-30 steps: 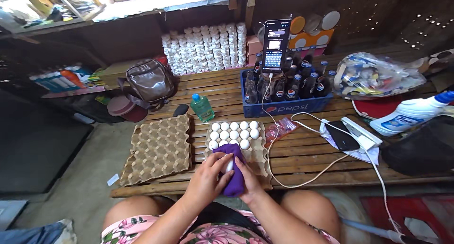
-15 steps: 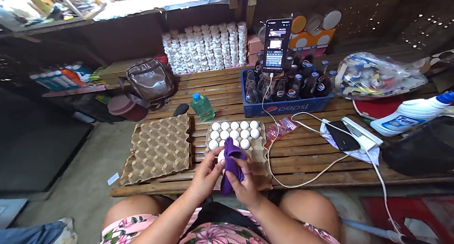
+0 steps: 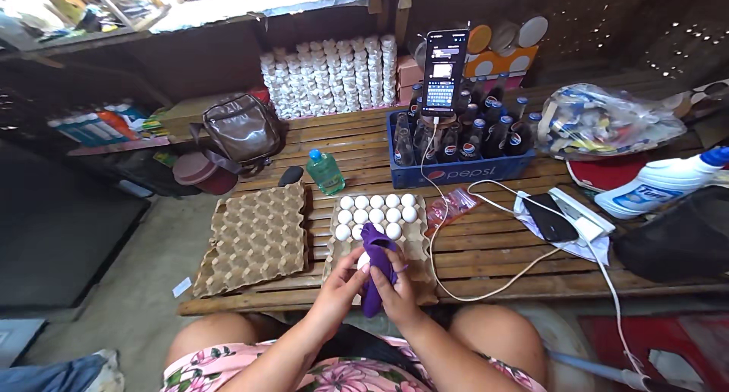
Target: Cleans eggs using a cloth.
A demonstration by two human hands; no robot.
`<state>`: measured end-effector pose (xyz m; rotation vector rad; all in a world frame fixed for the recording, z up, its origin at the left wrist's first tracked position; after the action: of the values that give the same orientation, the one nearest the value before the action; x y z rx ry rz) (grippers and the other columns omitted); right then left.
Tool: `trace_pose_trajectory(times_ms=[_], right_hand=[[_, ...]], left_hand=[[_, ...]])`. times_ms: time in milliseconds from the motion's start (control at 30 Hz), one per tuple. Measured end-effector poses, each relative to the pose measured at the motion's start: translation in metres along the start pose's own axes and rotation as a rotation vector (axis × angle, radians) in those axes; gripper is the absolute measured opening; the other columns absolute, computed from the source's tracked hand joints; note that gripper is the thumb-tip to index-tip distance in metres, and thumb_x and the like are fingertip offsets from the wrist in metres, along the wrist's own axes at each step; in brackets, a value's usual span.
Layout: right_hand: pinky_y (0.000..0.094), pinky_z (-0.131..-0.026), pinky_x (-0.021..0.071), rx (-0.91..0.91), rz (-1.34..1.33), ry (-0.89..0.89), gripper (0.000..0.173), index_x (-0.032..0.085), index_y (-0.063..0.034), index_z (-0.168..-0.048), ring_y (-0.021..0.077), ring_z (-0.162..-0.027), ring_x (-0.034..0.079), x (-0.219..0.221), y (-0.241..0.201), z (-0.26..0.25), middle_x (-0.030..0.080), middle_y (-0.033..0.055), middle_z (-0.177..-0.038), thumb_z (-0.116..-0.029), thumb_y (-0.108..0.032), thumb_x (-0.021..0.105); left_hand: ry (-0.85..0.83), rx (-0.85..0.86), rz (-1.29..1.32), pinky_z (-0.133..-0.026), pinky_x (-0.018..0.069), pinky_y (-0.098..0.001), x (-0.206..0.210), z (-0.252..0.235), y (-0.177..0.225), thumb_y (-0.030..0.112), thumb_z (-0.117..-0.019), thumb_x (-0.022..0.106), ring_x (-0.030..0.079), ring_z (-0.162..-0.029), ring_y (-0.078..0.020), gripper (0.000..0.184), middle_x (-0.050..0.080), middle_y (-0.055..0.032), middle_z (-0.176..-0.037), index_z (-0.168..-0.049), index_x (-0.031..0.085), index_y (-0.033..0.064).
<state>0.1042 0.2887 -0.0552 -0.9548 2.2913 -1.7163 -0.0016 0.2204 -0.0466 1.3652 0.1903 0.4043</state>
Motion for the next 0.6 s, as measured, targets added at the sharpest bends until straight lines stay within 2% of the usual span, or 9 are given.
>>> trace_pose_trajectory(times_ms=[67, 133, 200, 267, 400, 500, 600], right_hand=[[0.0269, -0.109, 0.045, -0.018, 0.006, 0.0, 0.044, 0.06, 0.0054, -0.128, 0.0088, -0.13, 0.052, 0.0, -0.002, 0.0, 0.053, 0.0184, -0.139, -0.0991, -0.027, 0.063], [0.027, -0.111, 0.0439, -0.044, 0.014, -0.005, 0.042, 0.061, 0.0011, -0.129, 0.0076, -0.131, 0.05, 0.001, -0.005, 0.0, 0.053, 0.0155, -0.14, -0.0996, -0.029, 0.063], [0.0282, -0.112, 0.0432, -0.066, 0.022, -0.009, 0.039, 0.063, -0.0039, -0.129, 0.008, -0.133, 0.049, 0.001, -0.005, 0.0, 0.053, 0.0131, -0.142, -0.1001, -0.031, 0.062], [0.0301, -0.113, 0.0426, -0.08, 0.034, -0.018, 0.037, 0.064, -0.0078, -0.128, 0.0094, -0.135, 0.048, 0.001, -0.004, -0.001, 0.052, 0.0118, -0.144, -0.1005, -0.033, 0.062], [0.0342, -0.115, 0.0419, -0.143, 0.071, -0.065, 0.035, 0.066, -0.0138, -0.128, 0.0141, -0.139, 0.046, 0.006, -0.009, -0.002, 0.051, 0.0105, -0.148, -0.102, -0.037, 0.059], [0.0421, -0.117, 0.0402, -0.228, 0.129, -0.146, 0.035, 0.068, -0.0147, -0.126, 0.0228, -0.142, 0.044, 0.013, -0.013, -0.001, 0.048, 0.0146, -0.151, -0.1025, -0.039, 0.057], [0.0488, -0.118, 0.0372, -0.325, 0.261, -0.205, 0.033, 0.069, -0.0231, -0.123, 0.0276, -0.144, 0.041, 0.02, -0.016, 0.004, 0.049, 0.0137, -0.151, -0.1013, -0.046, 0.058]], left_hand=[[0.022, 0.012, -0.075, -0.074, 0.0569, -0.0235, -0.003, -0.001, 0.001, 0.027, -0.0986, 0.061, 0.065, -0.089, -0.0083, 0.051, 0.059, -0.0063, -0.125, -0.144, 0.051, 0.0069], [0.021, 0.058, -0.12, -0.073, 0.0538, -0.0201, -0.005, -0.001, 0.004, 0.029, -0.0977, 0.063, 0.063, -0.09, -0.0064, 0.049, 0.06, -0.0048, -0.119, -0.142, 0.056, 0.0079], [-0.051, 0.084, -0.108, -0.072, 0.0545, -0.0203, 0.0, -0.002, 0.007, 0.026, -0.1022, 0.058, 0.065, -0.085, -0.0043, 0.047, 0.067, -0.0008, -0.111, -0.144, 0.049, 0.0063], [-0.114, 0.074, -0.052, -0.07, 0.0553, -0.0227, 0.004, -0.002, 0.006, 0.024, -0.1052, 0.051, 0.065, -0.08, -0.0058, 0.046, 0.069, -0.0004, -0.106, -0.147, 0.042, 0.0062], [-0.076, 0.053, -0.043, -0.068, 0.0569, -0.0259, 0.006, -0.001, 0.0, 0.028, -0.1065, 0.041, 0.066, -0.08, -0.0088, 0.044, 0.066, -0.0018, -0.106, -0.145, 0.036, 0.0081], [0.015, 0.011, -0.029, -0.07, 0.058, -0.0296, -0.002, -0.001, -0.006, 0.039, -0.1062, 0.034, 0.067, -0.084, -0.0118, 0.048, 0.066, -0.0041, -0.106, -0.143, 0.036, 0.0077], [0.075, 0.012, 0.014, -0.084, 0.0581, -0.0299, -0.008, 0.002, -0.007, 0.056, -0.1054, 0.029, 0.067, -0.101, -0.0104, 0.061, 0.067, -0.0025, -0.115, -0.142, 0.04, 0.0087]])
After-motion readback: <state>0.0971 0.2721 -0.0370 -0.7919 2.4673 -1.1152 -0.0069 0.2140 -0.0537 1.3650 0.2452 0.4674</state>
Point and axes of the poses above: each hand's wrist, its own z-axis away from the middle knuckle, its own x-axis out of the palm, y = z × x, the point moved 8 cm from there along -z, towards the middle knuckle
